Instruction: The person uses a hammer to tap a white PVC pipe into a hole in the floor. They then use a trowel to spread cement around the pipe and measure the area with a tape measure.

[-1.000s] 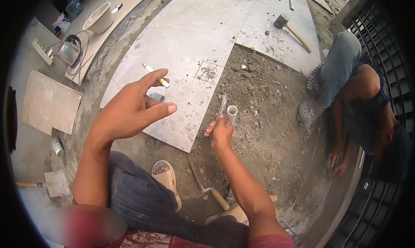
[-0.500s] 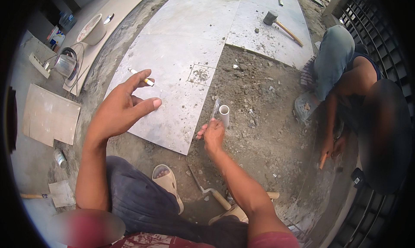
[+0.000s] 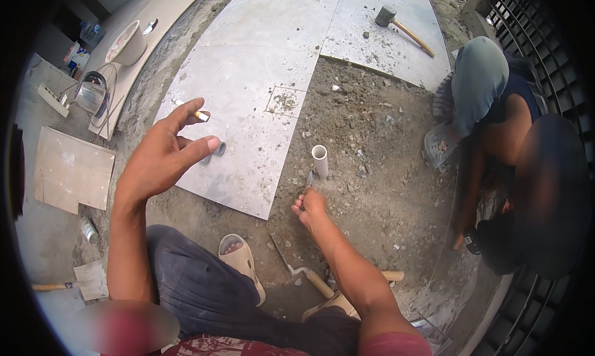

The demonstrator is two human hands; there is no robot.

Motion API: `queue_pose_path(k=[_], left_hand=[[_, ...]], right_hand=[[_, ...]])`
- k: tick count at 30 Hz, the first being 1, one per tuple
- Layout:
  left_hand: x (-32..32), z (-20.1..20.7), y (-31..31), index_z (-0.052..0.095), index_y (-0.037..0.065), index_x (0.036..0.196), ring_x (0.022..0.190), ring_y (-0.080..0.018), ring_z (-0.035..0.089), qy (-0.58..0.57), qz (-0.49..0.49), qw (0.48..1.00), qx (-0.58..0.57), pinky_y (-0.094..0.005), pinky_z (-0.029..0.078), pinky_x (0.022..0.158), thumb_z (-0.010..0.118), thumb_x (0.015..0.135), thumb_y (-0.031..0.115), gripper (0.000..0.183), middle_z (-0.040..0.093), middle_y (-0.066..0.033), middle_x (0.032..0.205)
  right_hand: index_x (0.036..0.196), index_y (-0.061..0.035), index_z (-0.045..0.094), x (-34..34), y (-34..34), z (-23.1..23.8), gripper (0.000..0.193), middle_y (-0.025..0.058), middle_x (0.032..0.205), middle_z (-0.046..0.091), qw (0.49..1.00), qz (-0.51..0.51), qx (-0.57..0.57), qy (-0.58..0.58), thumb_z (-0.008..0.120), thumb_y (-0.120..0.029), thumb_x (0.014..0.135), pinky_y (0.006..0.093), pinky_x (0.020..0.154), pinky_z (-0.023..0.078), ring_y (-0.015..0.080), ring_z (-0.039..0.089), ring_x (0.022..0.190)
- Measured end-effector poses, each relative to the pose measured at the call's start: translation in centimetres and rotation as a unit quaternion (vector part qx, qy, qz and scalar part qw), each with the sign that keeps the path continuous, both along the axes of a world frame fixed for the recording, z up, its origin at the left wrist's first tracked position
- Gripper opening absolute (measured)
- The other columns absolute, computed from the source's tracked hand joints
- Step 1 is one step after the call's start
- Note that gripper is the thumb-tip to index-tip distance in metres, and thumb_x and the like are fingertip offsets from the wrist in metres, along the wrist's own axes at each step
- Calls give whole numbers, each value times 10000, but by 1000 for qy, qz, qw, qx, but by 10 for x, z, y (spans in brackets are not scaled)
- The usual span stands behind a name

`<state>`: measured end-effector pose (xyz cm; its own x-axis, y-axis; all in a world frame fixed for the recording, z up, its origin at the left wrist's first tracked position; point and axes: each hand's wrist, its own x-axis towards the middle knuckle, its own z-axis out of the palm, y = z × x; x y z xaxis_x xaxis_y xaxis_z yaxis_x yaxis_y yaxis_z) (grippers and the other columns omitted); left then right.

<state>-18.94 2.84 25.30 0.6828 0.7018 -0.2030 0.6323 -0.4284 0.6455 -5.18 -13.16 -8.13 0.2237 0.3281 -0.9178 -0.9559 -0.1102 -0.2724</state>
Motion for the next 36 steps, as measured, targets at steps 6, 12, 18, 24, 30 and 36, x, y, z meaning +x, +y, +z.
queue_pose_path(k=[6, 12, 18, 24, 30, 36], left_hand=[[-4, -3, 4, 412, -90, 1400, 901, -221, 660, -8, 18, 1000, 17, -328, 520, 807, 731, 848, 356, 778, 554, -265, 1254], [-2, -4, 3, 413, -94, 1397, 980, -246, 638, -18, 36, 999, -12, -332, 515, 840, 738, 846, 366, 788, 552, -276, 1253], [11, -4, -6, 410, -102, 1395, 921, -212, 651, -17, 1, 999, 35, -311, 513, 827, 731, 853, 362, 782, 550, -270, 1255], [23, 12, -38, 405, -72, 1413, 872, -159, 647, -45, -68, 993, -87, -267, 507, 792, 746, 852, 283, 747, 561, -219, 1251], [16, 29, -113, 355, -7, 1464, 1015, -257, 690, 2, -406, 838, -364, -304, 576, 766, 770, 787, 28, 795, 564, -203, 1334], [21, 19, -161, 328, -43, 1467, 961, -247, 687, -176, -456, 671, -557, -339, 537, 847, 734, 825, 47, 766, 593, -199, 1263]], right_hand=[[953, -9, 498, -15, -8, -9, 171, 100, 691, 535, 978, 116, -71, -160, 518, -177, 972, 383, 484, 459, 222, 567, 602], [955, 12, 556, 9, -37, -24, 181, 277, 860, 654, 678, 429, -188, -566, 525, -166, 948, 522, 715, 502, 432, 655, 765], [1031, 15, 536, 16, -67, -6, 184, 275, 927, 660, 538, 526, -188, -631, 491, -140, 942, 549, 756, 512, 458, 658, 830], [1062, 22, 545, 52, -77, 70, 250, 262, 962, 666, 552, 568, -110, -601, 506, -195, 944, 534, 801, 512, 454, 652, 886], [1058, 28, 629, 98, -105, 38, 327, 292, 1000, 662, 562, 612, -114, -545, 518, -255, 938, 509, 860, 503, 461, 636, 952], [1029, 48, 631, 127, -87, 4, 351, 283, 955, 669, 595, 560, -128, -561, 526, -274, 940, 513, 841, 501, 453, 640, 940]])
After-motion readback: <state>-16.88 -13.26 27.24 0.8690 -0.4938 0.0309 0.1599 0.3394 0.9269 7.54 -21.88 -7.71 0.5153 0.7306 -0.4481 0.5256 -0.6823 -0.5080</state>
